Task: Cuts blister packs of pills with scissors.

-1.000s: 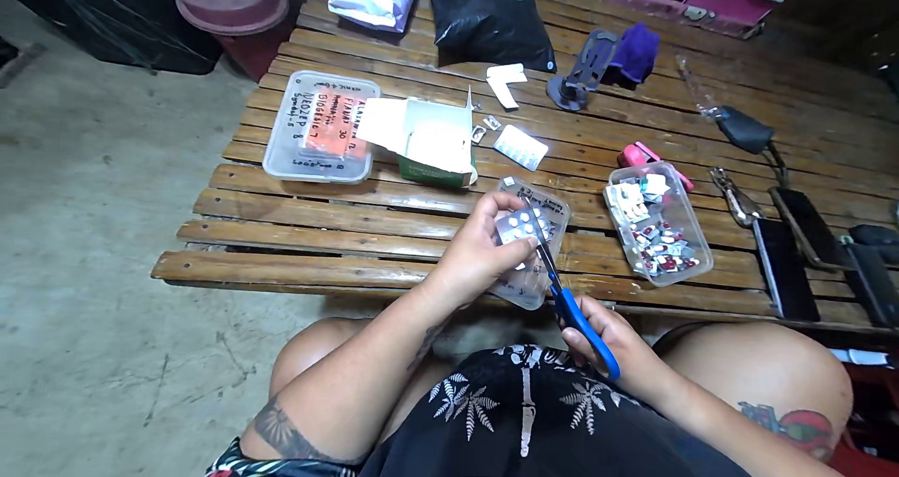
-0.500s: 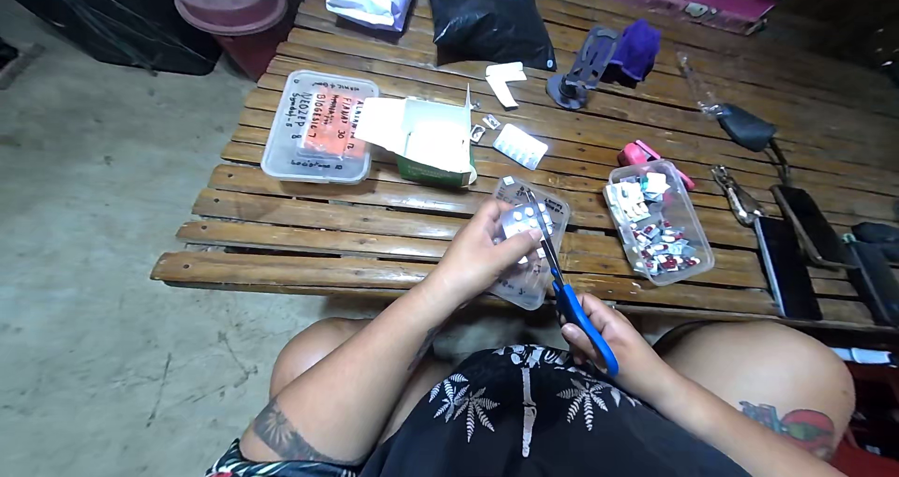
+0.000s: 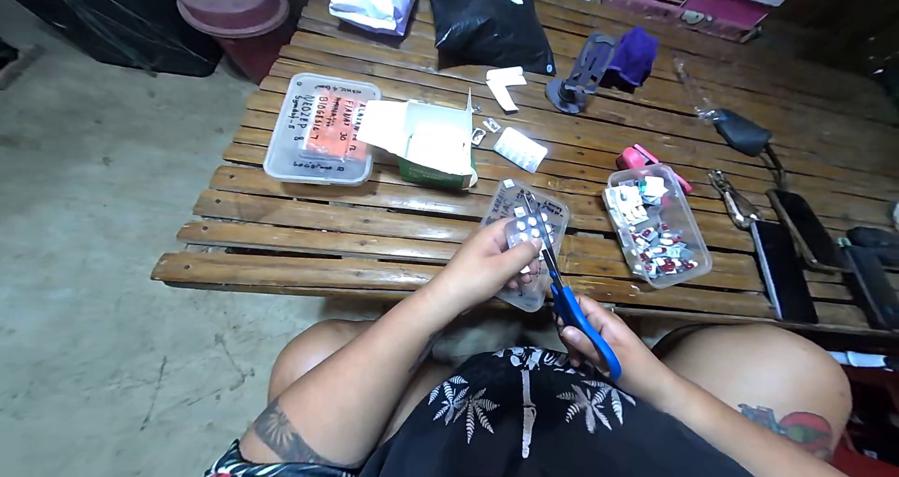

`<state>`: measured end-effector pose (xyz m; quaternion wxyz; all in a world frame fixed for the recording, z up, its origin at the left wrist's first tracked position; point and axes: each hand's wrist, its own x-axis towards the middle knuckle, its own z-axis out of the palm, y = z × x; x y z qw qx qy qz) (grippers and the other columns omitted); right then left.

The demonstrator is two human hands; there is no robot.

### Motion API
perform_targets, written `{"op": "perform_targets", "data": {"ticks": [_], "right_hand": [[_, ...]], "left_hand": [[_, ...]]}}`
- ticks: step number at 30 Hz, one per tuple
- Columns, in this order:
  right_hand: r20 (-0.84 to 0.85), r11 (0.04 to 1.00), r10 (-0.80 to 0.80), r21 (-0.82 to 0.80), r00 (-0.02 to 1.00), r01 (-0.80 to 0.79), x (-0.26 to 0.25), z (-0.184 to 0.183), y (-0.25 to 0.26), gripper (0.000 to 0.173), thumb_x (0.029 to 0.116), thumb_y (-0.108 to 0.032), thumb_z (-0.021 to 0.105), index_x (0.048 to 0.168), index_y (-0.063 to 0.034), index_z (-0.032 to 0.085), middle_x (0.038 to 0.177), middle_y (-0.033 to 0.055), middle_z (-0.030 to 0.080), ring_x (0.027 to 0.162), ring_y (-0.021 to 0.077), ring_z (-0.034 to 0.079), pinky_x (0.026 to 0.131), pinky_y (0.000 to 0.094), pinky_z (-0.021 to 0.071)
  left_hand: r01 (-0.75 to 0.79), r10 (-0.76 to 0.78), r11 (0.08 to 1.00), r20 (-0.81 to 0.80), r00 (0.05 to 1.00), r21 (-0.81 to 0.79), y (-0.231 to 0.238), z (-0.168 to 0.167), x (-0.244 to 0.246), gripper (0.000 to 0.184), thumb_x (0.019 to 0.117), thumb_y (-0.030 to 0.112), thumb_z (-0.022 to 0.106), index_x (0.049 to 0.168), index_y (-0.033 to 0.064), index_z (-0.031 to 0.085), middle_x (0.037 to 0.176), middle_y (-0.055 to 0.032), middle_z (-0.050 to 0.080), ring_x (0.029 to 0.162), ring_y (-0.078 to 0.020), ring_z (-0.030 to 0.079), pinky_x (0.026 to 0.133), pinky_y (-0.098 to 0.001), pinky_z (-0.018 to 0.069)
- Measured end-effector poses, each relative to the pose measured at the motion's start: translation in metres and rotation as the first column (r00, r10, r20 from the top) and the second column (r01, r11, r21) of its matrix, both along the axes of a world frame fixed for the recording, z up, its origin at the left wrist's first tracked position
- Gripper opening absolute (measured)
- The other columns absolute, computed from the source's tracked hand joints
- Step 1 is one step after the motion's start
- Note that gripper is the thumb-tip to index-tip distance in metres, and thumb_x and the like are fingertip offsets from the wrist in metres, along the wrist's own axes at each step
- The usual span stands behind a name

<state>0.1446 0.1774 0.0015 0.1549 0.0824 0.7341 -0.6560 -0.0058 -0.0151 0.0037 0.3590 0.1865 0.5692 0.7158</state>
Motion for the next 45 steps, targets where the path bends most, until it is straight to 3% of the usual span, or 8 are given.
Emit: {"op": "perform_targets", "data": {"ticks": [19, 34, 39, 45], "right_hand": [[0.002, 0.998, 0.001, 0.063, 1.000, -0.001, -0.0005, -0.0001, 0.0007, 0.032, 0.0966, -0.041, 0.066, 0.108, -0.0130, 0.054, 0.075, -0.0118, 0.057, 0.060, -0.0036, 0.055, 0.055, 0.0150, 0.0478], [0.000, 1.000, -0.002, -0.019, 1.000, 0.002, -0.0011, -0.0003, -0.0009, 0.034, 0.0967, -0.039, 0.066, 0.113, -0.0126, 0.052, 0.082, -0.0112, 0.061, 0.067, -0.0018, 0.059, 0.061, 0.0166, 0.0521], [-0.036, 0.999, 0.026, -0.029, 0.999, -0.027, -0.0009, -0.0021, -0.0002, 0.041, 0.0967, -0.045, 0.066, 0.116, -0.0115, 0.051, 0.084, -0.0108, 0.060, 0.070, -0.0018, 0.059, 0.064, 0.0172, 0.0523], [-0.073, 0.999, 0.022, 0.025, 0.997, -0.020, -0.0001, -0.0048, -0.0004, 0.041, 0.0962, -0.047, 0.065, 0.114, -0.0120, 0.053, 0.081, -0.0126, 0.059, 0.066, -0.0041, 0.057, 0.060, 0.0152, 0.0499]], "left_hand": [[-0.030, 0.030, 1.000, 0.096, 0.995, -0.003, 0.0048, 0.0002, 0.0010, 0.021, 0.1084, 0.016, 0.046, 0.120, 0.0042, 0.058, 0.076, -0.0008, 0.067, 0.065, -0.0067, 0.066, 0.062, -0.0197, 0.0562], [-0.043, 0.042, 0.999, 0.063, 0.997, 0.026, 0.0041, 0.0008, 0.0035, 0.023, 0.1082, 0.016, 0.043, 0.123, 0.0043, 0.057, 0.077, 0.0000, 0.067, 0.066, -0.0049, 0.064, 0.063, -0.0182, 0.0540], [-0.023, 0.020, 0.998, 0.056, 0.998, 0.050, 0.0054, -0.0008, 0.0055, 0.024, 0.1073, 0.016, 0.043, 0.118, 0.0045, 0.060, 0.077, -0.0001, 0.067, 0.066, -0.0049, 0.064, 0.063, -0.0182, 0.0539], [-0.021, 0.018, 0.999, 0.068, 0.997, 0.035, 0.0046, 0.0000, 0.0057, 0.024, 0.1072, 0.016, 0.042, 0.119, 0.0040, 0.060, 0.077, 0.0005, 0.067, 0.067, -0.0046, 0.064, 0.064, -0.0183, 0.0542]]}}
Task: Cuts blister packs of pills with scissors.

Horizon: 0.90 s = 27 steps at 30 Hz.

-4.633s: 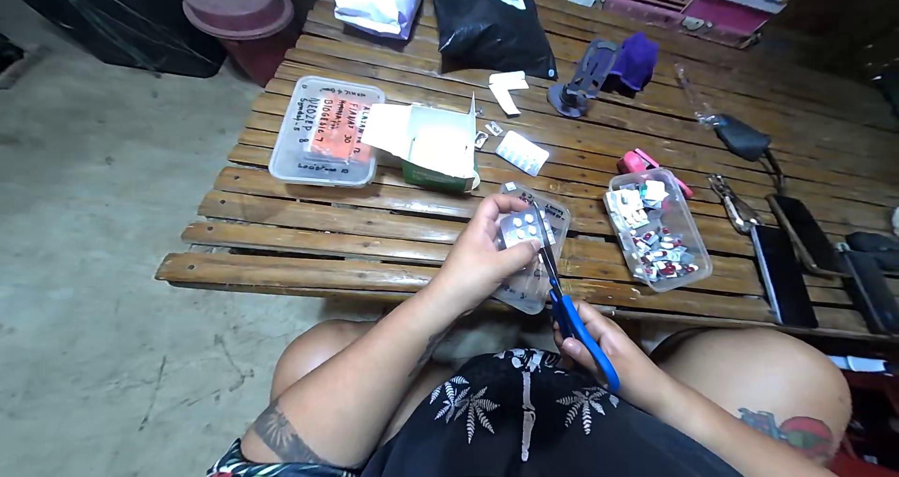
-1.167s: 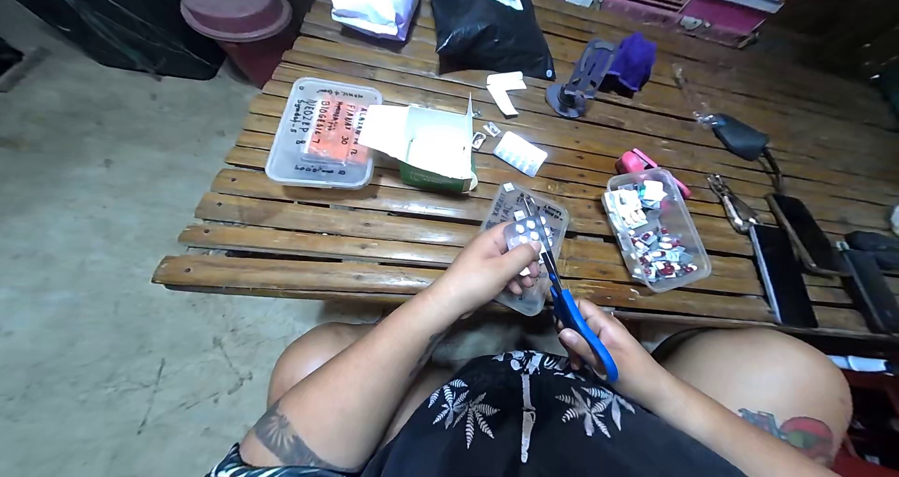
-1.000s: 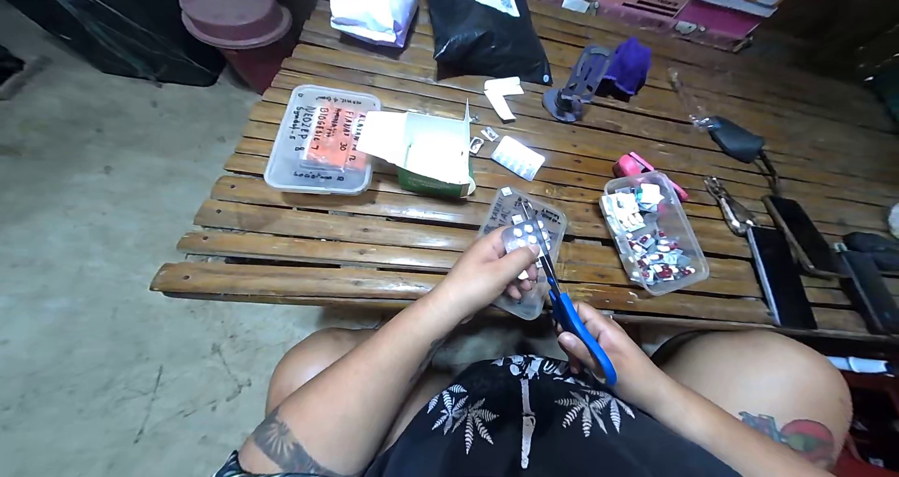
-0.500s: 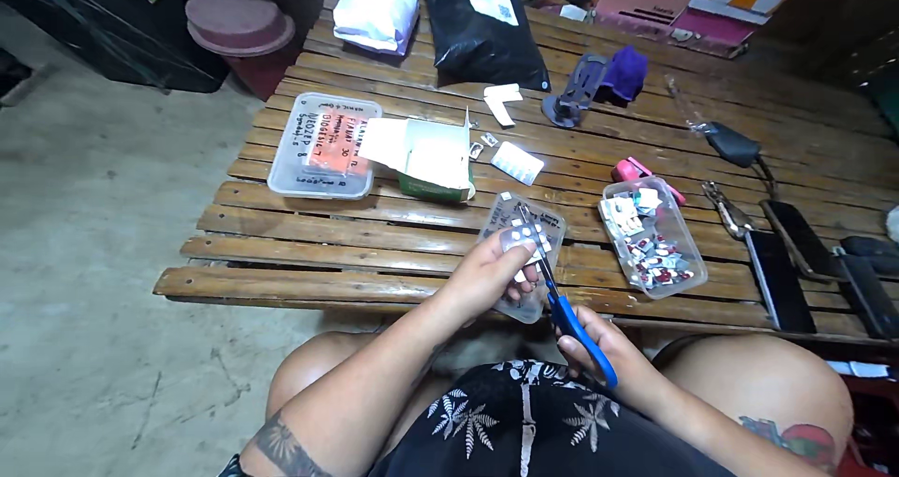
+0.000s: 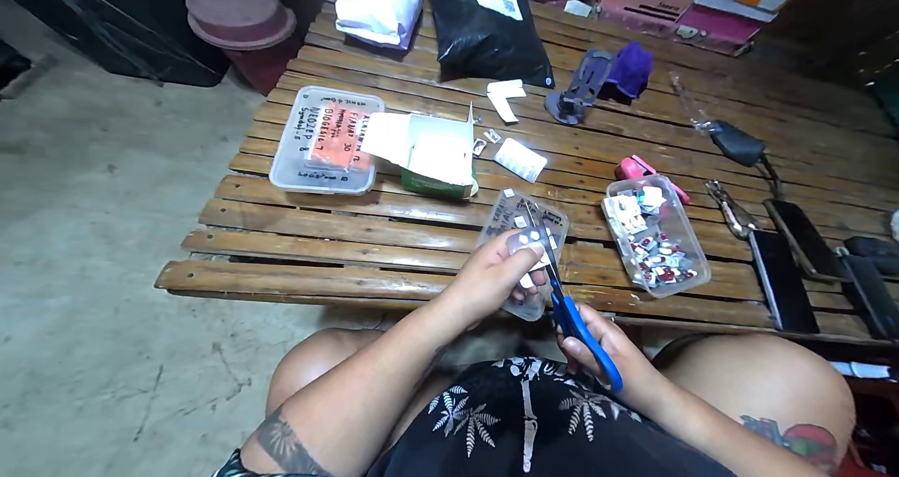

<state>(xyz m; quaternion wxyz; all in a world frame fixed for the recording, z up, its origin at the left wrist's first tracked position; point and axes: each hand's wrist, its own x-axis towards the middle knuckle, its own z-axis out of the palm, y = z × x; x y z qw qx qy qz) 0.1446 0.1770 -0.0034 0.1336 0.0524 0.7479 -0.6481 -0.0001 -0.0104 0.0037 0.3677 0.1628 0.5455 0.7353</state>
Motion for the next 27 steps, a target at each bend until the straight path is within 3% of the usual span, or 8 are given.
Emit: {"op": "perform_targets", "data": {"ticks": [8, 27], "right_hand": [[-0.020, 1.000, -0.024, 0.011, 1.000, 0.024, 0.0003, -0.0009, -0.0015, 0.033, 0.0973, -0.041, 0.066, 0.110, -0.0129, 0.054, 0.077, -0.0122, 0.058, 0.062, -0.0048, 0.054, 0.055, 0.0135, 0.0473], [0.017, 0.999, -0.043, 0.008, 0.999, 0.043, 0.0005, -0.0011, -0.0029, 0.026, 0.0976, -0.035, 0.066, 0.107, -0.0130, 0.054, 0.075, -0.0120, 0.057, 0.060, -0.0039, 0.054, 0.055, 0.0141, 0.0477]], "left_hand": [[-0.002, 0.002, 1.000, 0.008, 1.000, 0.002, 0.0004, -0.0007, 0.0010, 0.026, 0.1076, 0.017, 0.042, 0.121, 0.0043, 0.060, 0.080, -0.0007, 0.069, 0.067, -0.0051, 0.064, 0.064, -0.0186, 0.0541], [-0.005, 0.004, 1.000, 0.029, 1.000, 0.013, 0.0015, -0.0028, 0.0010, 0.025, 0.1071, 0.016, 0.043, 0.120, 0.0040, 0.060, 0.080, -0.0010, 0.069, 0.067, -0.0052, 0.064, 0.064, -0.0183, 0.0539]]}}
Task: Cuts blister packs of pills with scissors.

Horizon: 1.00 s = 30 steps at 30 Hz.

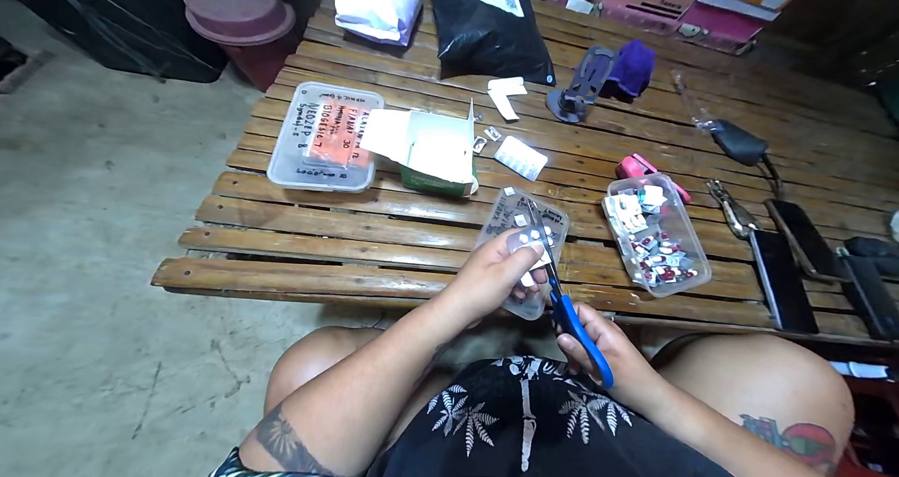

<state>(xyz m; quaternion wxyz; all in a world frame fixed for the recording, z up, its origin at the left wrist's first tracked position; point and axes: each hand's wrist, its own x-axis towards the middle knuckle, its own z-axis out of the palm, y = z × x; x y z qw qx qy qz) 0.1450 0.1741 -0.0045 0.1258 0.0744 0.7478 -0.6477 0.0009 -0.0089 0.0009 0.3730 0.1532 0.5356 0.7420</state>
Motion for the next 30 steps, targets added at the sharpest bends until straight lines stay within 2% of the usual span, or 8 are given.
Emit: {"op": "perform_targets", "data": {"ticks": [5, 9, 13, 19, 21, 30], "right_hand": [[0.004, 1.000, 0.000, -0.004, 1.000, 0.000, -0.0007, 0.0011, 0.0011, 0.026, 0.0978, -0.034, 0.066, 0.107, -0.0131, 0.054, 0.077, -0.0122, 0.059, 0.061, -0.0039, 0.056, 0.055, 0.0141, 0.0486], [0.001, 1.000, 0.011, 0.007, 1.000, -0.011, -0.0004, -0.0006, 0.0017, 0.026, 0.0977, -0.036, 0.065, 0.107, -0.0138, 0.054, 0.076, -0.0125, 0.058, 0.060, -0.0041, 0.055, 0.055, 0.0145, 0.0484], [0.011, 1.000, 0.007, -0.021, 1.000, -0.006, 0.0001, -0.0017, 0.0013, 0.027, 0.0977, -0.036, 0.066, 0.107, -0.0139, 0.054, 0.077, -0.0123, 0.059, 0.061, -0.0036, 0.056, 0.056, 0.0148, 0.0491], [0.002, 0.998, 0.005, -0.062, 1.000, -0.005, 0.0000, -0.0020, 0.0007, 0.029, 0.0978, -0.035, 0.067, 0.110, -0.0122, 0.054, 0.082, -0.0108, 0.061, 0.065, -0.0024, 0.058, 0.058, 0.0155, 0.0507], [0.004, 0.999, 0.006, -0.053, 1.000, -0.006, -0.0004, -0.0016, 0.0007, 0.030, 0.0976, -0.036, 0.067, 0.111, -0.0121, 0.054, 0.083, -0.0107, 0.061, 0.066, -0.0024, 0.059, 0.059, 0.0157, 0.0515], [0.025, 1.000, 0.010, -0.011, 1.000, -0.009, -0.0009, 0.0002, 0.0021, 0.035, 0.0955, -0.043, 0.067, 0.109, -0.0139, 0.053, 0.078, -0.0124, 0.059, 0.062, -0.0046, 0.055, 0.056, 0.0139, 0.0477]], "left_hand": [[0.005, -0.004, 1.000, 0.011, 1.000, -0.014, 0.0001, 0.0010, -0.0008, 0.025, 0.1077, 0.017, 0.043, 0.122, 0.0038, 0.059, 0.079, -0.0008, 0.068, 0.066, -0.0050, 0.064, 0.064, -0.0183, 0.0542], [-0.062, 0.049, 0.994, -0.127, 0.991, -0.094, 0.0001, 0.0004, -0.0011, 0.025, 0.1076, 0.023, 0.045, 0.118, 0.0066, 0.061, 0.080, -0.0005, 0.068, 0.068, -0.0058, 0.065, 0.065, -0.0220, 0.0555], [-0.091, 0.074, 0.993, -0.197, 0.978, -0.080, 0.0005, -0.0041, -0.0016, 0.021, 0.1072, 0.019, 0.046, 0.111, 0.0073, 0.063, 0.075, 0.0005, 0.065, 0.065, -0.0053, 0.063, 0.063, -0.0220, 0.0541], [-0.063, 0.052, 0.996, -0.168, 0.984, -0.059, -0.0002, -0.0018, -0.0021, 0.022, 0.1072, 0.018, 0.045, 0.114, 0.0068, 0.063, 0.076, -0.0002, 0.066, 0.065, -0.0053, 0.063, 0.063, -0.0215, 0.0544], [-0.044, 0.035, 0.997, -0.156, 0.987, -0.056, -0.0002, -0.0014, -0.0022, 0.023, 0.1072, 0.017, 0.045, 0.118, 0.0057, 0.062, 0.076, -0.0001, 0.066, 0.065, -0.0050, 0.063, 0.063, -0.0207, 0.0536], [0.012, -0.013, 0.999, -0.042, 0.999, -0.035, 0.0006, -0.0007, -0.0014, 0.023, 0.1083, 0.017, 0.041, 0.117, 0.0057, 0.059, 0.076, -0.0008, 0.066, 0.067, -0.0052, 0.063, 0.064, -0.0197, 0.0536]]}}
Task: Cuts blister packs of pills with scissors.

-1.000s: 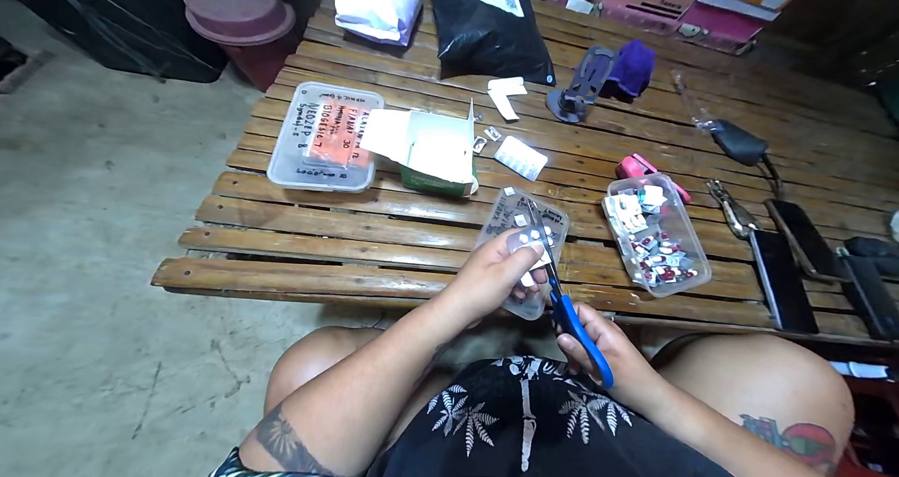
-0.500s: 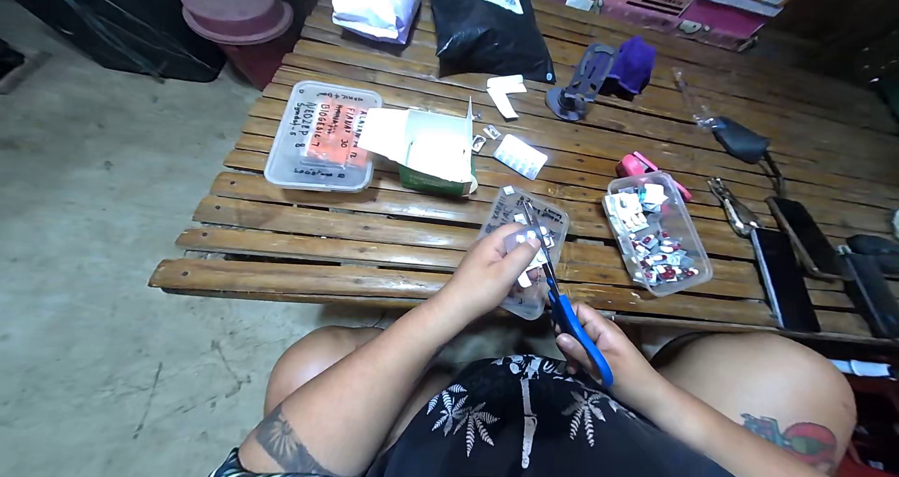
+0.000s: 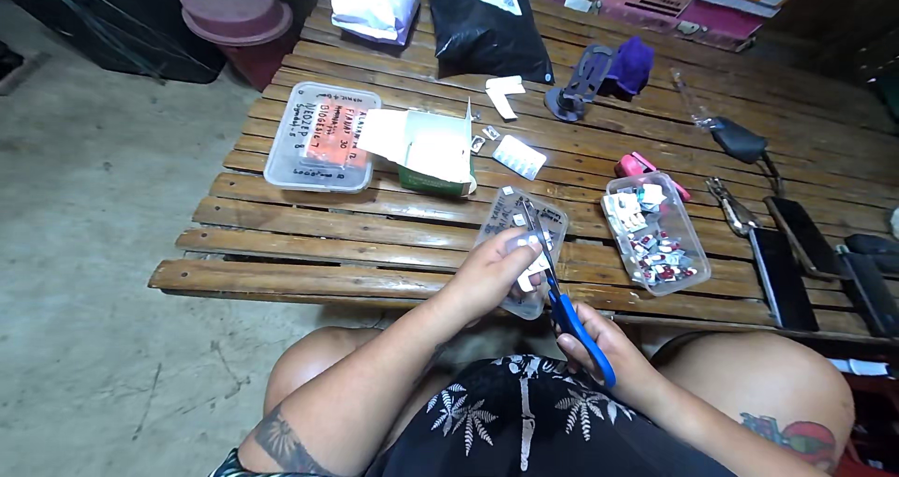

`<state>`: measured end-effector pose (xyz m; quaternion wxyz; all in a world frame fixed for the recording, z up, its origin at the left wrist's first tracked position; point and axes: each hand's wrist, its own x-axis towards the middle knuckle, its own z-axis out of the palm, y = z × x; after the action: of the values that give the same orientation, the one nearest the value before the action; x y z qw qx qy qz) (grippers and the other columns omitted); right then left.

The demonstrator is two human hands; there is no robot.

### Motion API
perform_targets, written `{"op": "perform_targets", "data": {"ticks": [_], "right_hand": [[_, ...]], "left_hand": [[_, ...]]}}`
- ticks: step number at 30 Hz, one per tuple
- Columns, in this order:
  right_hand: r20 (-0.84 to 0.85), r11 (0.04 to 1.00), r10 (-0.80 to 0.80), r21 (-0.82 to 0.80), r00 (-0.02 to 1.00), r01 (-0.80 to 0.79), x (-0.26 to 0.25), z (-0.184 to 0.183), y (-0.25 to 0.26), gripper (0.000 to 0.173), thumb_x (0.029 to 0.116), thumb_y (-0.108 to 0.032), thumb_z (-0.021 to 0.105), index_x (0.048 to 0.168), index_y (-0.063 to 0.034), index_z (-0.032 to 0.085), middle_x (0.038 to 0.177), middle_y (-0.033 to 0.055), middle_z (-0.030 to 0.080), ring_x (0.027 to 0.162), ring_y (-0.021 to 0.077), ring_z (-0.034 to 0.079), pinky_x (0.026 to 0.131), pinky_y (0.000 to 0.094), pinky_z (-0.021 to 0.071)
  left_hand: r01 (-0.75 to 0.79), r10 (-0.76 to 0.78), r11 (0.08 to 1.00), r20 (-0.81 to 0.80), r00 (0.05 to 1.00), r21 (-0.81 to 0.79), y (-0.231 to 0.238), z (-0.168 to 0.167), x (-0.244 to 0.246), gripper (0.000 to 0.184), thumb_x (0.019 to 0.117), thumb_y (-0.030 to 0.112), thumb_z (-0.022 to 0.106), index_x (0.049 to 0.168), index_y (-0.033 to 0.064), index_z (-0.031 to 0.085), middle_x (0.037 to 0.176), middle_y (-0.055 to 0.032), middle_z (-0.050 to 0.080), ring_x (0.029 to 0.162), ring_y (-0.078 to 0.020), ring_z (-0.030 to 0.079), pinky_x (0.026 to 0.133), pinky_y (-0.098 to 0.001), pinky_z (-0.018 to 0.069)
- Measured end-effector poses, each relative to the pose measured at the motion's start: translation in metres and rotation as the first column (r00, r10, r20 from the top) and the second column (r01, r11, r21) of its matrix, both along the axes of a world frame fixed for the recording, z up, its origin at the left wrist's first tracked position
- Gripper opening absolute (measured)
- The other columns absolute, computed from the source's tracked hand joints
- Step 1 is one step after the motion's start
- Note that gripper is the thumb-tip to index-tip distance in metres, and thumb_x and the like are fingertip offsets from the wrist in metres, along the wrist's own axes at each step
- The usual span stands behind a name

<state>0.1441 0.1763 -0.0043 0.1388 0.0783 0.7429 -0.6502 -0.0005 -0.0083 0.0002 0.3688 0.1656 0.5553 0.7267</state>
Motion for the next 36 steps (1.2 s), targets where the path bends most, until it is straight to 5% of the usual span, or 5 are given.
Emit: {"op": "perform_targets", "data": {"ticks": [36], "right_hand": [[-0.049, 1.000, 0.004, -0.018, 0.999, -0.005, 0.0005, -0.0019, -0.0006, 0.038, 0.0960, -0.042, 0.067, 0.114, -0.0119, 0.053, 0.083, -0.0112, 0.061, 0.069, -0.0030, 0.059, 0.062, 0.0157, 0.0512]], "left_hand": [[0.019, -0.018, 1.000, -0.074, 0.997, 0.016, -0.0004, -0.0015, 0.0015, 0.028, 0.1069, 0.020, 0.038, 0.113, 0.0047, 0.061, 0.075, -0.0005, 0.066, 0.065, -0.0063, 0.064, 0.064, -0.0215, 0.0557]]}}
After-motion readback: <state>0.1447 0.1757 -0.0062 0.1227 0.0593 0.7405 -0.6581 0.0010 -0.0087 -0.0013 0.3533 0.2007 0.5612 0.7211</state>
